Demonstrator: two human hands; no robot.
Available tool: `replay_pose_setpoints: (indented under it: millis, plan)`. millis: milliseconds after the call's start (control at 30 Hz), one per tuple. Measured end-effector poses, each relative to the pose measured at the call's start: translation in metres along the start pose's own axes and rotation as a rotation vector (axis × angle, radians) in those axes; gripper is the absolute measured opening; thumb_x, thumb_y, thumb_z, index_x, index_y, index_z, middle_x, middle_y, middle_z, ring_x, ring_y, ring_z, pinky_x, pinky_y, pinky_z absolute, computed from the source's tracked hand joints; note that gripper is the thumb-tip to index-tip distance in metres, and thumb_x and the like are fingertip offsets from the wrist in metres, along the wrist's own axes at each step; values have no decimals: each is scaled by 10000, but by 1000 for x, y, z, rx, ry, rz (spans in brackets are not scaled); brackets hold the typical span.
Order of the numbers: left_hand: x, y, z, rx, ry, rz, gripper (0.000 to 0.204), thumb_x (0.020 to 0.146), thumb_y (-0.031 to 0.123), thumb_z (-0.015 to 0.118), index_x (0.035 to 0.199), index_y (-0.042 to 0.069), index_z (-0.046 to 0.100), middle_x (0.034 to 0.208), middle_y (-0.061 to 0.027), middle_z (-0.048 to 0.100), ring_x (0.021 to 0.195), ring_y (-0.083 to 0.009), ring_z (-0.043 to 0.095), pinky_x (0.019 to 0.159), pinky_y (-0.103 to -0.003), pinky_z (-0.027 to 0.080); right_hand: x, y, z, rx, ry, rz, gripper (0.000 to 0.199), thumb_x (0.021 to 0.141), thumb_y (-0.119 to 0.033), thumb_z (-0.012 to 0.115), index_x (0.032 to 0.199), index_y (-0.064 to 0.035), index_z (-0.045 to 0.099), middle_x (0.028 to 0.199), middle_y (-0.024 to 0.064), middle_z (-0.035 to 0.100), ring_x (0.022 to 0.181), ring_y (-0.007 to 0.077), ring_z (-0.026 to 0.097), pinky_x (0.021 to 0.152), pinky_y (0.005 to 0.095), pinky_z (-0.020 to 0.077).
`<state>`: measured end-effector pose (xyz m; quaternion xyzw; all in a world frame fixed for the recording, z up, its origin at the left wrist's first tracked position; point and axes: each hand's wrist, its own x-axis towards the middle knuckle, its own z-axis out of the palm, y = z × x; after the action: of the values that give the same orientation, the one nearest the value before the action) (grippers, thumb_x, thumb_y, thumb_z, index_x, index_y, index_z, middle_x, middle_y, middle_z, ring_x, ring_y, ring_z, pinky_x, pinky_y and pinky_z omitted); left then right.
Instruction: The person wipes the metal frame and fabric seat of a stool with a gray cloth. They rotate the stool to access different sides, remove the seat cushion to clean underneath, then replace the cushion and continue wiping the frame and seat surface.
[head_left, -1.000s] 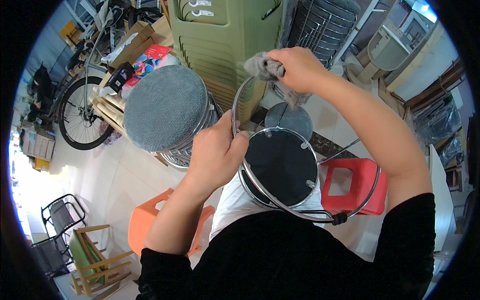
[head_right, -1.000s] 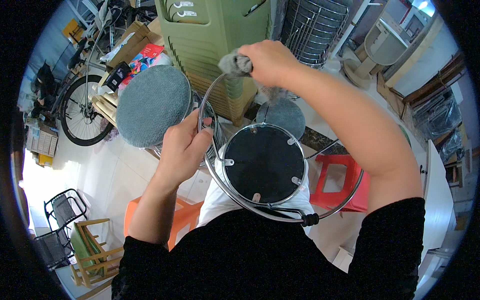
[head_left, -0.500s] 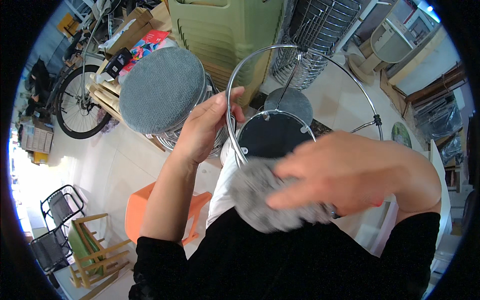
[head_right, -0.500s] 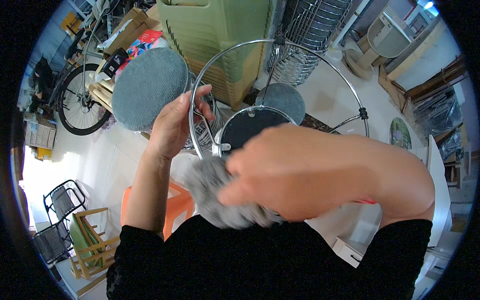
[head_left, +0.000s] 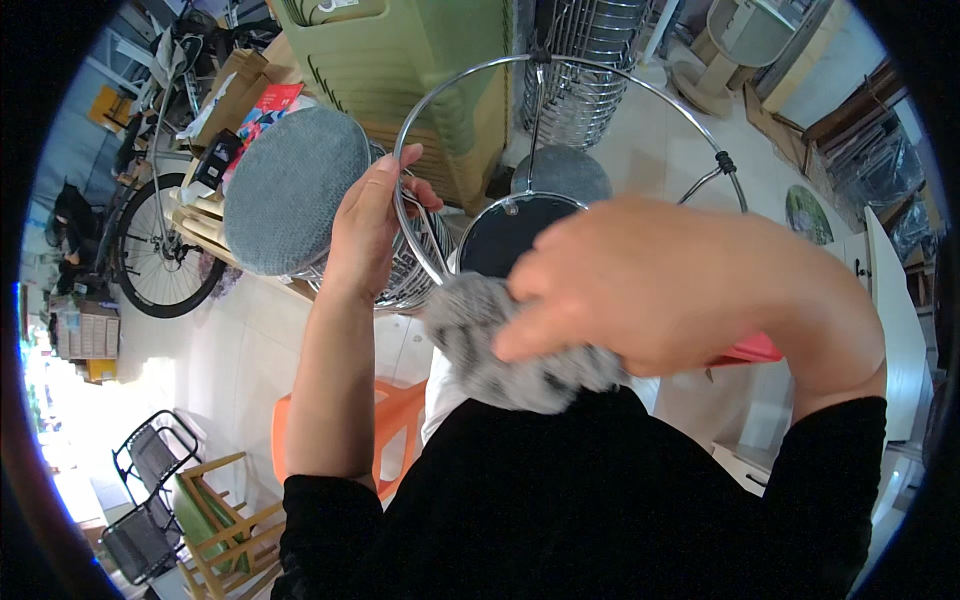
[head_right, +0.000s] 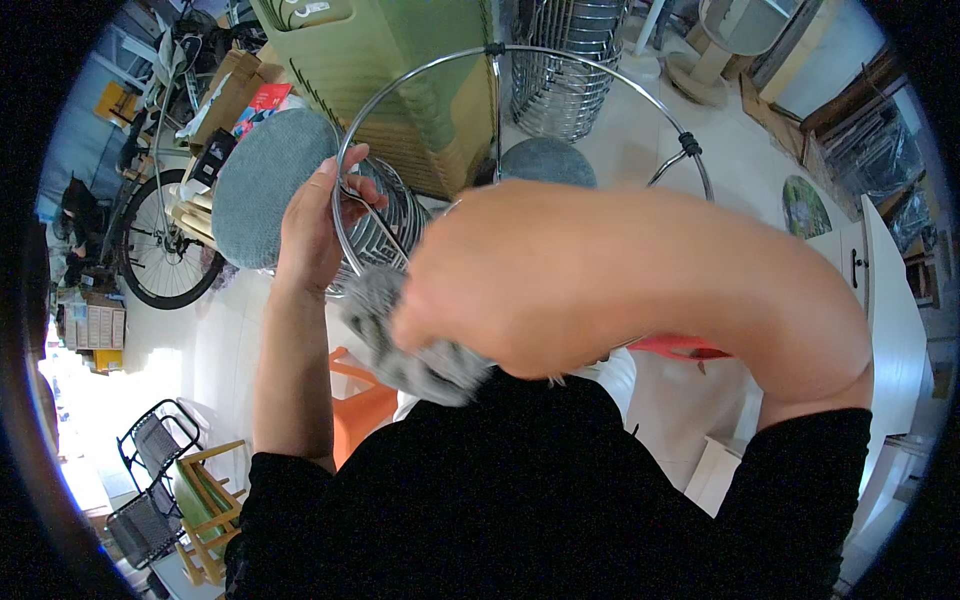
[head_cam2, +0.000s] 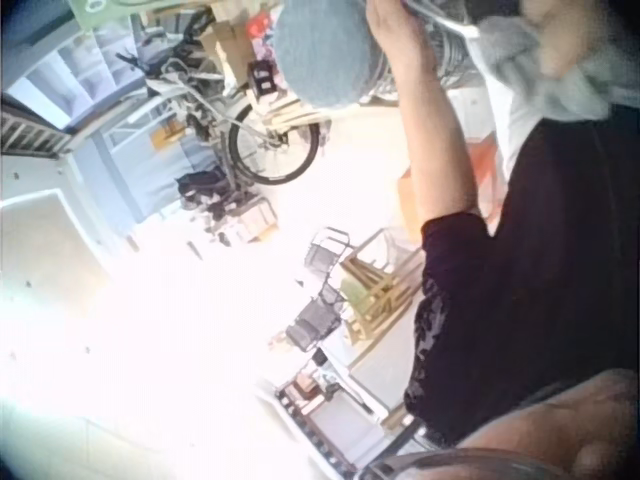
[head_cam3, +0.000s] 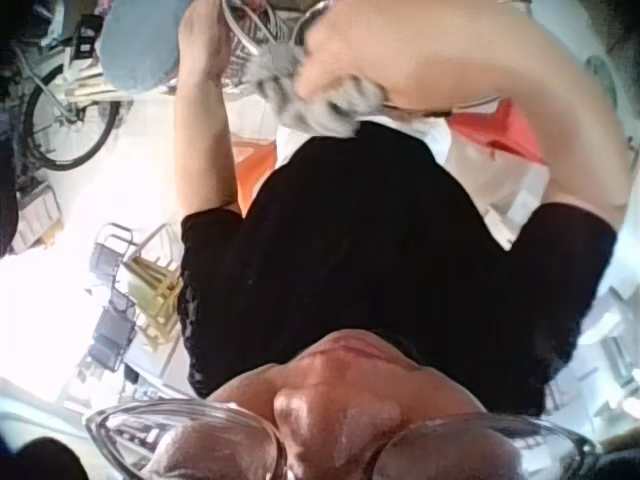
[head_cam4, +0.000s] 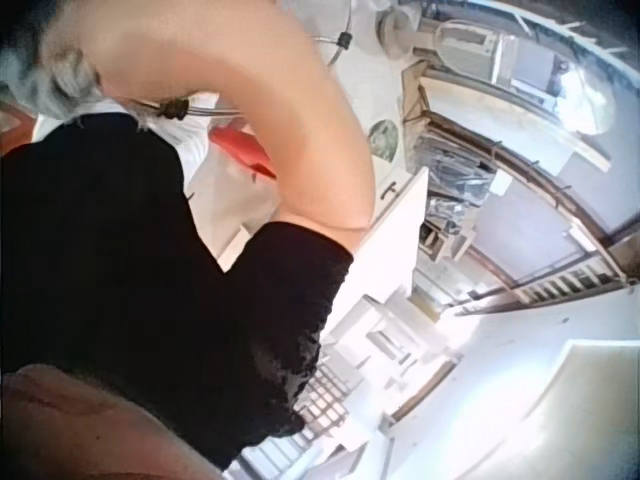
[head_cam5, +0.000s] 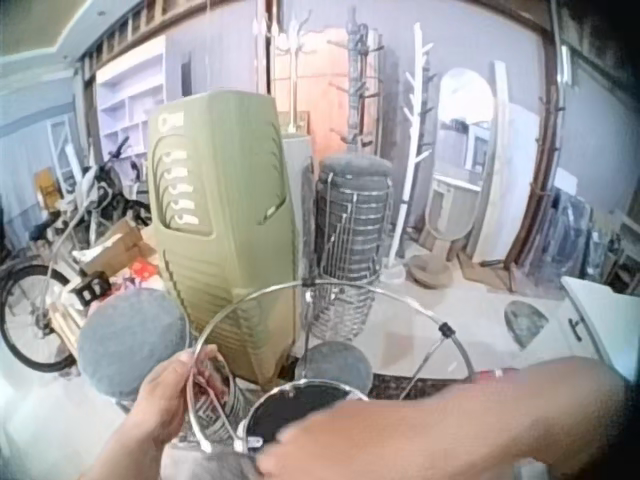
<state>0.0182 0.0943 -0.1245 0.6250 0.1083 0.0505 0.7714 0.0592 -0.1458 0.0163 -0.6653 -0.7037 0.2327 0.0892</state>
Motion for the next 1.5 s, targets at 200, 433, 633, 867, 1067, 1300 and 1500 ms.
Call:
replay_pose_setpoints:
  millis: [200, 433, 633, 867, 1067, 1300, 1500]
  plan:
    - [-6, 8, 20, 819, 397, 745, 383, 900, 75, 584, 1273, 4, 535, 1115, -113, 616, 1006, -247, 584, 926, -357, 448, -25, -22, 5, -57, 51, 114, 220, 730, -67, 629, 948, -89, 617, 872, 109, 599, 930, 271, 608, 650, 419, 520]
    - [-39, 19, 45, 968, -228, 890, 256, 878, 349, 613, 893, 99, 668, 809, -80, 588, 862, -313, 550, 1002, -553, 335, -80, -5, 37, -19, 1101, 67, 333, 799, -135, 647, 1125, -78, 606, 1111, 132, 624, 915, 276, 631, 754, 369, 524]
    - [-49, 23, 58, 1003, -299, 1017, 331, 776, 394, 704, 884, 87, 646, 750, -52, 563, 756, -270, 536, 736, -408, 402, -141, 15, 179, 374, 1909, 490, 455, 852, -202, 614, 1247, -30, 469, 1198, 155, 548, 1025, 282, 569, 856, 390, 467]
    - [-57, 14, 115, 1109, -367, 872, 338, 764, 357, 708, 927, 71, 631, 779, -53, 593, 760, -249, 593, 698, -377, 424, -71, 18, 272, 614, 1612, 651, 625, 914, -280, 575, 1390, 25, 309, 1300, 181, 459, 1153, 289, 498, 976, 414, 400]
    - [-58, 7, 122, 1125, -330, 811, 243, 804, 287, 672, 919, 80, 618, 701, -52, 611, 674, -247, 629, 636, -383, 443, -11, 30, 285, 375, 1678, 536, 871, 888, -278, 619, 1485, 16, 57, 1440, 221, 304, 1299, 320, 392, 1056, 431, 327]
    - [-74, 6, 118, 1104, -298, 806, 224, 793, 293, 680, 871, 99, 602, 686, -37, 608, 672, -245, 630, 634, -385, 444, -11, 45, 315, 418, 1543, 475, 751, 854, -132, 692, 1464, -46, 265, 1437, 134, 388, 1319, 272, 408, 1078, 407, 336]
    - [-72, 4, 126, 1152, -284, 843, 222, 797, 330, 655, 818, 118, 593, 666, -37, 596, 663, -251, 628, 626, -395, 453, -29, 43, 290, 675, 1593, 390, 701, 826, -155, 721, 1413, -21, 362, 1337, 129, 500, 1200, 239, 513, 983, 360, 433]
